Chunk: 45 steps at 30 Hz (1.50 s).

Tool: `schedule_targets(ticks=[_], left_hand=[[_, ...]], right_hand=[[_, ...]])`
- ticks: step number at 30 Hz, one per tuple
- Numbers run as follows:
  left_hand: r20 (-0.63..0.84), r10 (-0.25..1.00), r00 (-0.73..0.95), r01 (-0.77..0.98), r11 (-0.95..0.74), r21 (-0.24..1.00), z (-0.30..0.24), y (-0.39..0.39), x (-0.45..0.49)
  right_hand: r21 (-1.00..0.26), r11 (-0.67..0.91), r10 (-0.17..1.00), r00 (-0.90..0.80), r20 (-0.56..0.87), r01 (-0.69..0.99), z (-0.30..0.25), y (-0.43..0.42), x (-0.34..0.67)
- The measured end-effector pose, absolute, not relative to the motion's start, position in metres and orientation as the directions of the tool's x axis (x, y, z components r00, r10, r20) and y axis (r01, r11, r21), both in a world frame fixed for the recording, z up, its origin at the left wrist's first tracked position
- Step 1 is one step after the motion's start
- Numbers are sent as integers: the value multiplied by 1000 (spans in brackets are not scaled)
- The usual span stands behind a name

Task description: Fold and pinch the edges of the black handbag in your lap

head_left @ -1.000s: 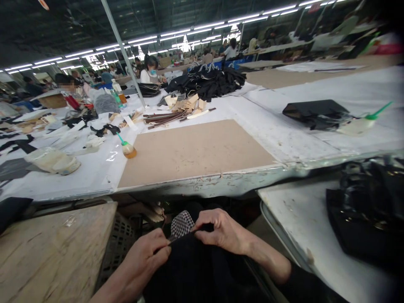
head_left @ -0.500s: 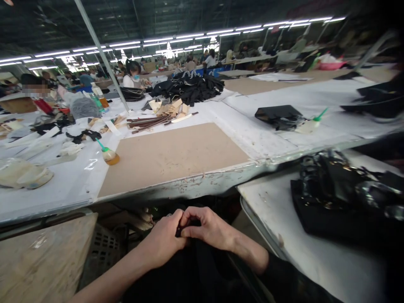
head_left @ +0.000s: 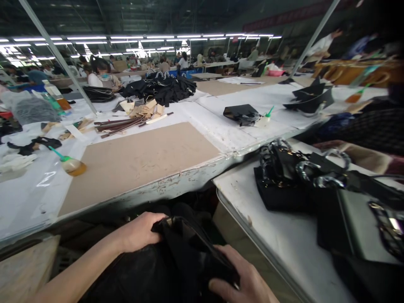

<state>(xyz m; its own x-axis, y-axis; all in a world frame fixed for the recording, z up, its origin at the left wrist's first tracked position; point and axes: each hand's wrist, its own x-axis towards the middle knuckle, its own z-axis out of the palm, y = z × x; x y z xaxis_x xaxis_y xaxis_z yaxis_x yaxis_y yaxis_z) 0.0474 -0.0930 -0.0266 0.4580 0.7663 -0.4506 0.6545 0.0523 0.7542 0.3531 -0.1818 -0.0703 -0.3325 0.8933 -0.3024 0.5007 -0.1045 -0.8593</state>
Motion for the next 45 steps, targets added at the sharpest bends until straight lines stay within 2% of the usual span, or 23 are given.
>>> schedule_targets(ticks=[2, 5, 7, 9, 13, 18, 21, 27, 31, 36, 39, 41, 43, 45], left_hand=[[-461, 729, 506, 677, -4, 736, -14, -89, 44], [-501, 598, 625, 677, -97, 729, 6, -87, 41], [-536, 503, 678, 663, -103, 741, 10, -87, 42], [-559, 460, 690, 668, -106, 737, 4, -86, 45], [-527, 551, 648, 701, -161, 694, -12, -86, 50], [-511, 602, 614, 680, -75, 729, -11, -86, 55], [-478, 615, 628, 653, -81, 753, -5, -87, 61], [-476, 595, 648, 674, -156, 722, 6, -88, 78], [-445, 596, 668, 670, -223, 708, 2, -87, 83], [-491, 613, 619, 691, -129, 711, -8, -88, 84], [-494, 629, 601, 679, -74, 731, -10, -89, 84], [-476, 638, 605, 661, -69, 748, -9, -90, 85], [-453, 649, 611, 646, -78, 759, -6, -91, 87], [-431, 655, 621, 635, -98, 766, -3, -92, 90]], right_hand=[[-864, -149, 882, -331, -336, 481, -56, -170, 368], [-880, -158, 842, -404, -357, 448, -39, -154, 391], [-904, -147, 799, -491, -347, 401, -43, -146, 398], [-930, -142, 770, -552, -319, 340, -58, -138, 398], [-951, -211, 753, -583, -305, 225, -90, -131, 394], [-905, -414, 707, -593, -385, 94, -99, -136, 401], [-905, -422, 724, -581, -373, 56, -94, -140, 400], [-932, -343, 798, -487, -356, 120, -80, -147, 390], [-921, -385, 808, -461, -367, 59, -79, -153, 389], [-892, -451, 811, -406, -422, 27, -80, -160, 386], [-878, -475, 809, -369, -458, 50, -76, -162, 384], [-890, -437, 814, -362, -454, 134, -68, -160, 384], [-907, -312, 822, -398, -406, 281, -55, -153, 382], [-893, -120, 795, -496, -349, 434, -41, -142, 377]])
